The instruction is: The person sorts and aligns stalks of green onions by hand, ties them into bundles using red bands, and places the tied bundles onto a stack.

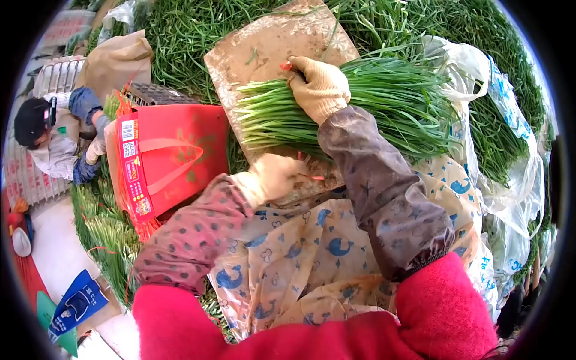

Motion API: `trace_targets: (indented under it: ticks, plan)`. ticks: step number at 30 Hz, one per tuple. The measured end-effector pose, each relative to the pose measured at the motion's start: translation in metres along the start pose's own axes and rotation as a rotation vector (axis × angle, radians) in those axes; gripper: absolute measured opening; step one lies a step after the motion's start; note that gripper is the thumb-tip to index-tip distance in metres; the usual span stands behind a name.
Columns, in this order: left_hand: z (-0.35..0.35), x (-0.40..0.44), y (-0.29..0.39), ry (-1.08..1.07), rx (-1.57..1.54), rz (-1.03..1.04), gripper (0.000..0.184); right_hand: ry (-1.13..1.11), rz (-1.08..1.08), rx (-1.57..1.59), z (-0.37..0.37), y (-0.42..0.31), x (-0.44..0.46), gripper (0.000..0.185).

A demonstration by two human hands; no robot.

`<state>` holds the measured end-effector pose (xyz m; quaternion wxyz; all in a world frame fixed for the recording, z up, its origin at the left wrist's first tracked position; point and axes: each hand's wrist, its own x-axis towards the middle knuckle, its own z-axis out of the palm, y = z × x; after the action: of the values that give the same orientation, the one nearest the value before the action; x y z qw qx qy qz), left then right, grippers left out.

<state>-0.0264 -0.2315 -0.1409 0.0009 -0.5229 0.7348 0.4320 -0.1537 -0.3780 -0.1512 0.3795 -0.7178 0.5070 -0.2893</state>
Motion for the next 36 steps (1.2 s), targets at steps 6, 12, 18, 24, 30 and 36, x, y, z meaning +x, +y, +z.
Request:
trace_targets:
  ticks: [6, 12, 18, 24, 30, 36]
  plan:
    - [-0.023, 0.033, 0.043, 0.09, -0.53, -0.076, 0.016, -0.131, 0.157, 0.085, -0.005, 0.0, 0.004, 0.03]
    - [-0.044, 0.049, 0.022, 0.397, -1.306, -0.301, 0.026, -0.261, 0.239, 0.335, -0.004, 0.021, 0.015, 0.036]
    - [-0.037, 0.059, 0.016, 0.487, -1.368, -0.347, 0.023, -0.26, 0.172, 0.421, 0.0, 0.029, 0.002, 0.029]
    - [-0.033, 0.06, 0.015, 0.545, -1.473, -0.345, 0.022, -0.247, -0.155, 0.298, -0.012, 0.035, 0.0, 0.027]
    - [-0.036, 0.062, 0.016, 0.535, -1.479, -0.391, 0.02, -0.367, -0.057, 0.492, -0.011, 0.041, -0.001, 0.028]
    - [-0.039, 0.066, 0.025, 0.569, -1.427, -0.479, 0.019, -0.578, 0.194, 0.697, -0.03, 0.036, 0.008, 0.033]
